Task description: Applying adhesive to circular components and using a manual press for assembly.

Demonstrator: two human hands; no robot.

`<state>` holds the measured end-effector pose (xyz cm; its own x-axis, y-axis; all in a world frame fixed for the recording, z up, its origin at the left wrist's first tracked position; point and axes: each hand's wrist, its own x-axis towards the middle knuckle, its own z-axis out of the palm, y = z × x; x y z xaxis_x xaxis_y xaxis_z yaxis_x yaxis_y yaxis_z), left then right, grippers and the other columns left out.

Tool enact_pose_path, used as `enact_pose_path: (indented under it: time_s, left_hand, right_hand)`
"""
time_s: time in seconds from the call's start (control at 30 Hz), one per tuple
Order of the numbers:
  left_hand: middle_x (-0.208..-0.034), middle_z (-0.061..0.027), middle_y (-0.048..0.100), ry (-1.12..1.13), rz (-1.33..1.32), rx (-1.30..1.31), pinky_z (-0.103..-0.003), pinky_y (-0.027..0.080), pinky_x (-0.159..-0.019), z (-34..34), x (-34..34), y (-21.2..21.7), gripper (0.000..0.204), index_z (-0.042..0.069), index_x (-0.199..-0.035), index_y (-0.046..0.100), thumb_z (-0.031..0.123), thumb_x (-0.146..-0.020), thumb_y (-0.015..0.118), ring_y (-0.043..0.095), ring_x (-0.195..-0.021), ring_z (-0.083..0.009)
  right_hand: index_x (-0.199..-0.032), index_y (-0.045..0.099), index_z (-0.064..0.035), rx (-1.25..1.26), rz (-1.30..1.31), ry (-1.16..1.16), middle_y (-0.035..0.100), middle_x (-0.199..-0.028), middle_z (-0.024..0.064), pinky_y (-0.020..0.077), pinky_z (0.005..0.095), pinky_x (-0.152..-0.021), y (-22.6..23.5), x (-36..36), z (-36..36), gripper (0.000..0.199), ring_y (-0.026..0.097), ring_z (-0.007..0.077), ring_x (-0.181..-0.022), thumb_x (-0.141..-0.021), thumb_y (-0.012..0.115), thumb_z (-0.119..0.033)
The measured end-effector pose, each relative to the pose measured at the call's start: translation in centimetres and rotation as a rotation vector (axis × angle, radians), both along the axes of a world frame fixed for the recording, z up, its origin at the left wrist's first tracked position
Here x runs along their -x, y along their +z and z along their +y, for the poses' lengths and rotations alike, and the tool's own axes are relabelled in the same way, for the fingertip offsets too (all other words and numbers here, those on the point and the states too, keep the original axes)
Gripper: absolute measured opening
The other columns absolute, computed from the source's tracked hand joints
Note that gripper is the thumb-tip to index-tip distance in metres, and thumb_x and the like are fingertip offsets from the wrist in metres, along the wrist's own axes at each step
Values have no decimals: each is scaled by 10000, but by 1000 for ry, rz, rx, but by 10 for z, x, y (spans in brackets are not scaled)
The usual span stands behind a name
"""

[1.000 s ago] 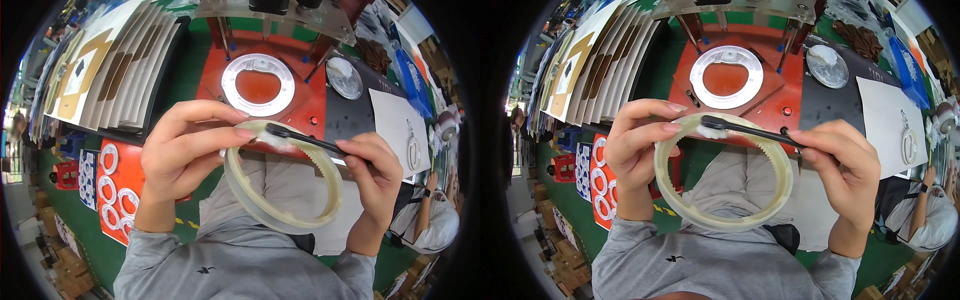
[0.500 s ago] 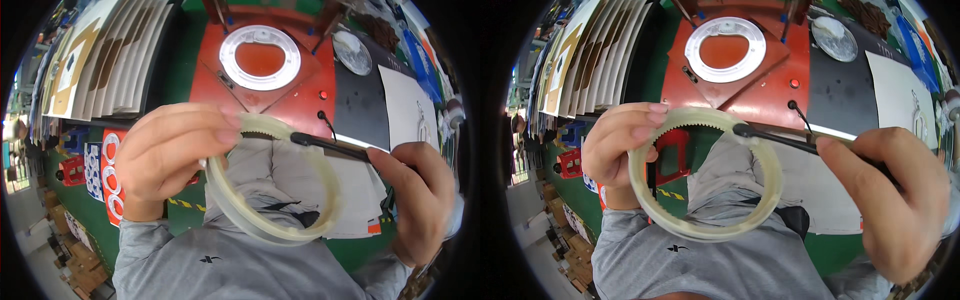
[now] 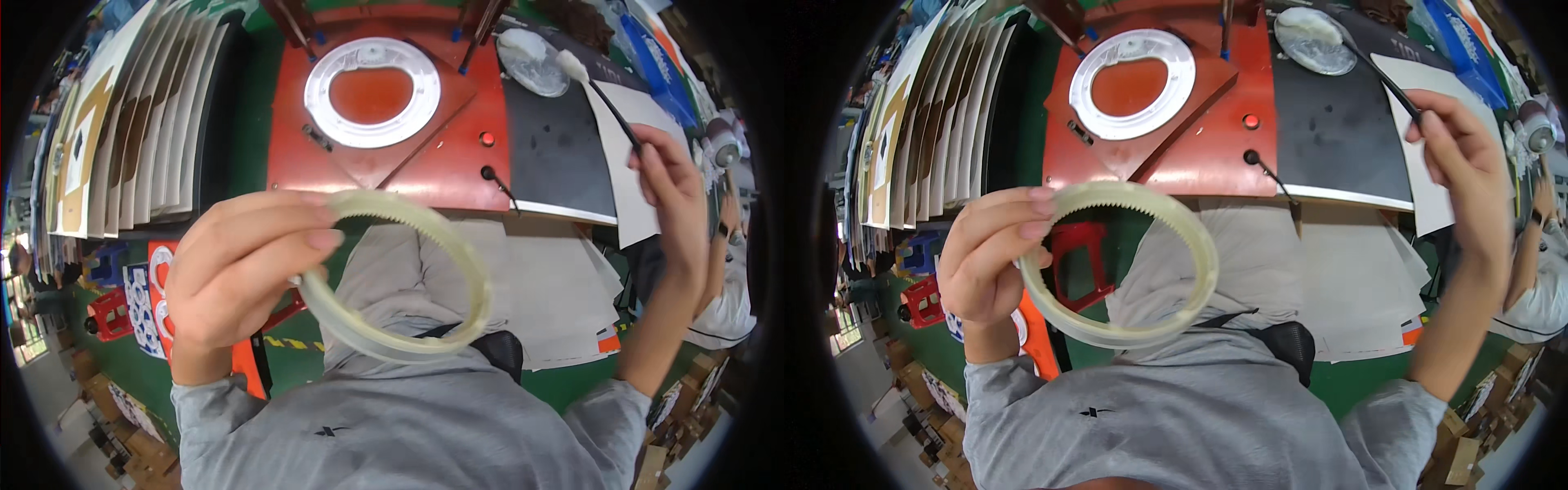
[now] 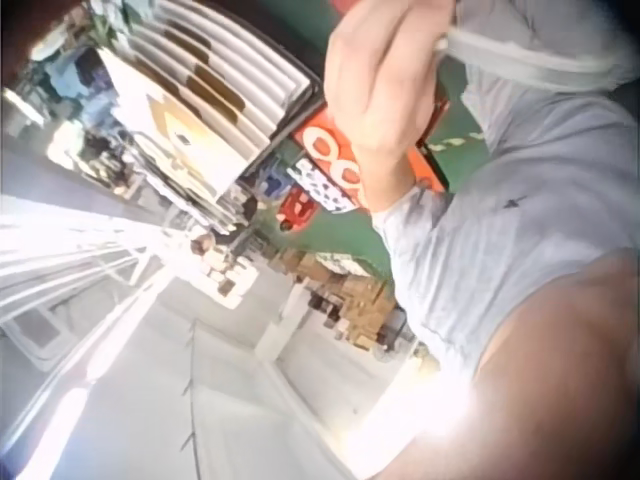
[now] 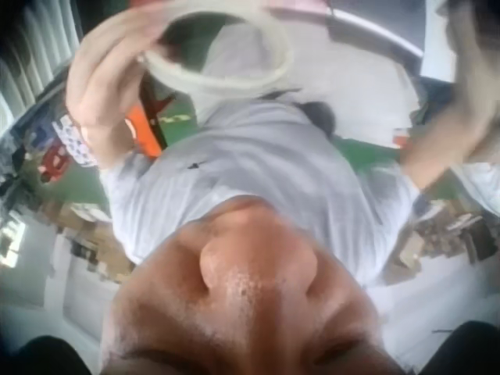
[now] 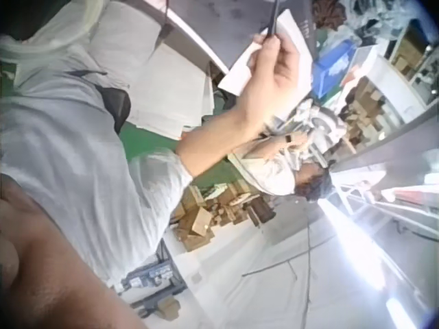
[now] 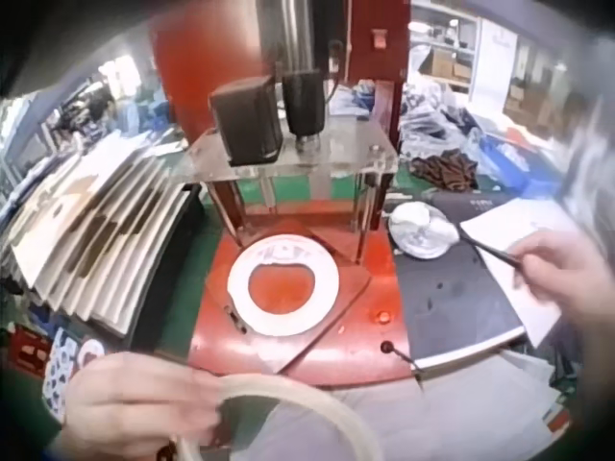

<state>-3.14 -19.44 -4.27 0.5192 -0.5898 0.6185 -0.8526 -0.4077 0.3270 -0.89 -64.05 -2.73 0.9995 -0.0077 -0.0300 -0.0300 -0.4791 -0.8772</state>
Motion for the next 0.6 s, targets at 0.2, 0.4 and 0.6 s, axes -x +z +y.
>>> enact_pose_path:
  time_s: [0.2,0.4,0.6]
  left_hand:
    - [-1176,-221,667,83,262,152,-358,591,-782,7,2,-15,393,-47,-1123,717,-150,-748,660,721,-910,-289]
    - [-1076,-176,706,190,299,124,-339,543,-767,22,-1,-11,402,-52,-1157,719,-53,-755,726,693,-930,-278]
    - [-1101,-127,717,350,668,565,-282,546,-828,4,-7,-27,354,-65,-1250,631,-39,-913,737,688,-950,-160]
  right_hand:
    - [-1243,723,-22,142,-211,-288,707,-939,12,500,236,-771,-140,-38,-14,248,617,71,-868,-1037,668,-148]
    - [-1178,715,-17,438,-431,-339,699,-1129,147,539,337,-867,-156,-39,8,198,689,269,-967,-993,680,-80]
    - [-1117,711,1,359,-614,-274,693,-1058,126,521,332,-804,-93,-22,78,152,647,234,-887,-978,675,-48]
